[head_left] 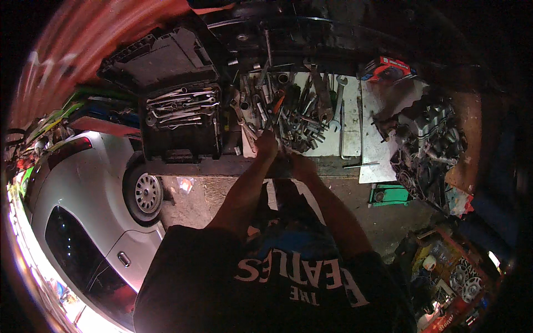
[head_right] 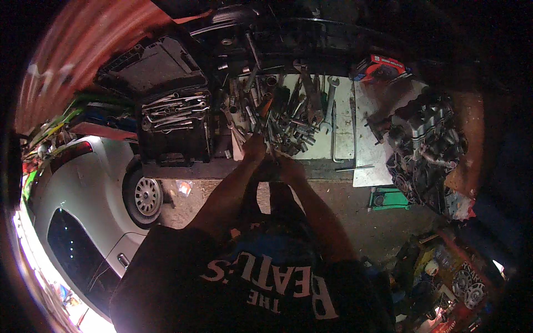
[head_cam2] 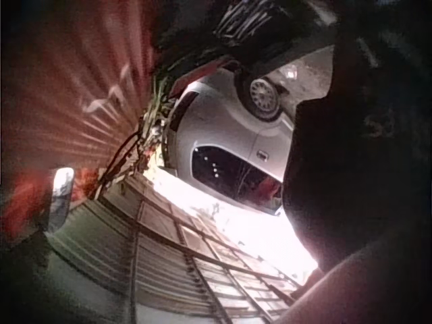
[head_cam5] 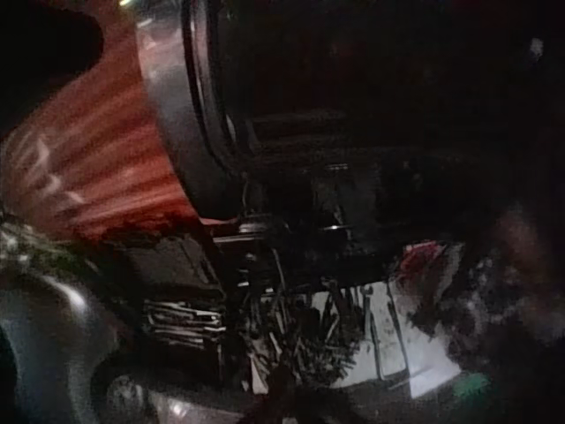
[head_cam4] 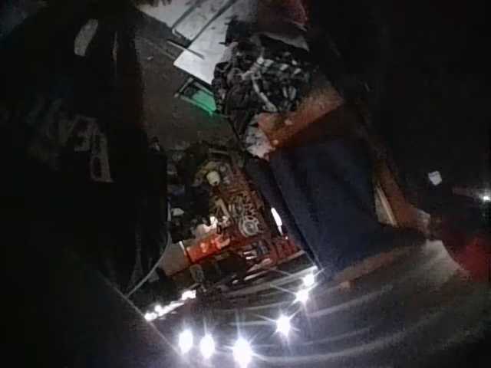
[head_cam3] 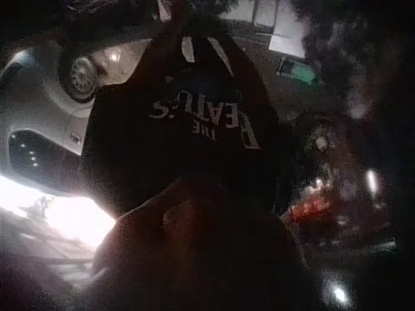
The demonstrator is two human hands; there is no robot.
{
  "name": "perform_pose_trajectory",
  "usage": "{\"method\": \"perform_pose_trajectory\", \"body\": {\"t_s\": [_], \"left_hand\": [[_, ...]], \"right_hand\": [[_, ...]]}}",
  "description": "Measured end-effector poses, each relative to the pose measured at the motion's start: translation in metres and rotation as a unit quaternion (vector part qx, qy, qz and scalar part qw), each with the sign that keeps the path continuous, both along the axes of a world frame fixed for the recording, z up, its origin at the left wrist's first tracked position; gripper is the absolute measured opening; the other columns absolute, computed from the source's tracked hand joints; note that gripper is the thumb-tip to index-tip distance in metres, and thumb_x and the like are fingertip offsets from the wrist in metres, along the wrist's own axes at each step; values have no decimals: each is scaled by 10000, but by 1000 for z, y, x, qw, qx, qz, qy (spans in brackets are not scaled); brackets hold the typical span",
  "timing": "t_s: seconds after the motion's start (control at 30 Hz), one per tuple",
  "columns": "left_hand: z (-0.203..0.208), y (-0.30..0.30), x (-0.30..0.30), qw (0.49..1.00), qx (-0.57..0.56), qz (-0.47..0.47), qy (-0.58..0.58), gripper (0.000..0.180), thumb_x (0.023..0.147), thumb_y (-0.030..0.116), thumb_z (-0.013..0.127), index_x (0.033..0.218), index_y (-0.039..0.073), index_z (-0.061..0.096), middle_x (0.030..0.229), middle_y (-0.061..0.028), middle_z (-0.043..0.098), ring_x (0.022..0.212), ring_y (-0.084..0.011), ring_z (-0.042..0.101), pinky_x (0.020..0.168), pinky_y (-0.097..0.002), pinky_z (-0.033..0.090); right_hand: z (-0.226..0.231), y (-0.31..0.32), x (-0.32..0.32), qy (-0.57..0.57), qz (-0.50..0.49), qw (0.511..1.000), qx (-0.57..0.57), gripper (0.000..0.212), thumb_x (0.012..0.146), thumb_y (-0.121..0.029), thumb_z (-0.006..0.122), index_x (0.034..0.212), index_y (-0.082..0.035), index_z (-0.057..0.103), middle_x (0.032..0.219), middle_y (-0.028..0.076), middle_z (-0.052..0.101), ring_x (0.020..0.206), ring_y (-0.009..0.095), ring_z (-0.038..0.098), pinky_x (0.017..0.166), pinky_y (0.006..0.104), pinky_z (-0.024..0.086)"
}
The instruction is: The person repeatedly picks up wrenches and other hand tools from a cluttered workbench and places them into a black plastic tray. The person continues this sorting process throughout the clip.
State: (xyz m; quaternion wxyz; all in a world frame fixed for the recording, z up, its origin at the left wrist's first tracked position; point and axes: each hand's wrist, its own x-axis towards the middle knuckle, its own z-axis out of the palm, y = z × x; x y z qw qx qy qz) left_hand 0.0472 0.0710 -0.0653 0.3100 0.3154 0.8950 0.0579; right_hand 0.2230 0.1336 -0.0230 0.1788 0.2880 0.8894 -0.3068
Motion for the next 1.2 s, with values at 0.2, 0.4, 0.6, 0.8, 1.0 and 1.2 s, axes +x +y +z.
{"method": "perform_pose_trajectory", "body": {"t_s": [0.2,0.4,0.6,0.8,1.0,1.2], "left_hand": [[30,35,14,999,29,-33,2,230,806,184,593,967,19,587,864,-174,652,803,-350,660,673,-468,530],[7,21,22,973,229,-26,7,270,823,199,601,981,-12,541,968,-228,602,947,-388,604,757,-458,507],[16,1,27,969,202,126,66,352,875,220,535,1160,15,510,1022,-242,578,950,-422,584,806,-508,472],[57,23,26,990,71,103,69,271,878,95,485,1129,17,552,1082,-238,563,944,-405,606,766,-491,521],[-23,-7,9,982,-30,74,170,182,875,173,540,1006,52,575,1021,-123,592,948,-307,616,782,-455,520],[-6,-2,5,972,-65,-5,227,160,834,146,562,960,57,605,956,-96,615,879,-256,632,730,-382,499]], "right_hand": [[13,-11,-20,-51,-73,996,11,533,832,-293,572,1242,-13,378,1005,241,608,839,391,645,668,487,531],[-3,-22,-23,3,-27,987,160,533,828,-307,598,1220,2,413,1033,215,595,804,340,664,636,435,549],[-39,-24,-21,-48,-61,987,139,437,823,-223,583,1172,15,470,997,198,605,778,322,665,617,424,545],[-43,-19,-10,-23,-92,978,188,463,815,-196,581,1226,-16,468,955,176,607,754,332,657,598,446,532],[-21,-15,-6,19,-44,981,185,558,841,-269,565,1335,-87,384,985,167,604,771,341,654,610,467,531],[-9,1,9,17,-29,996,86,589,856,-326,537,1377,-137,336,993,176,615,797,360,652,649,511,525]]}}
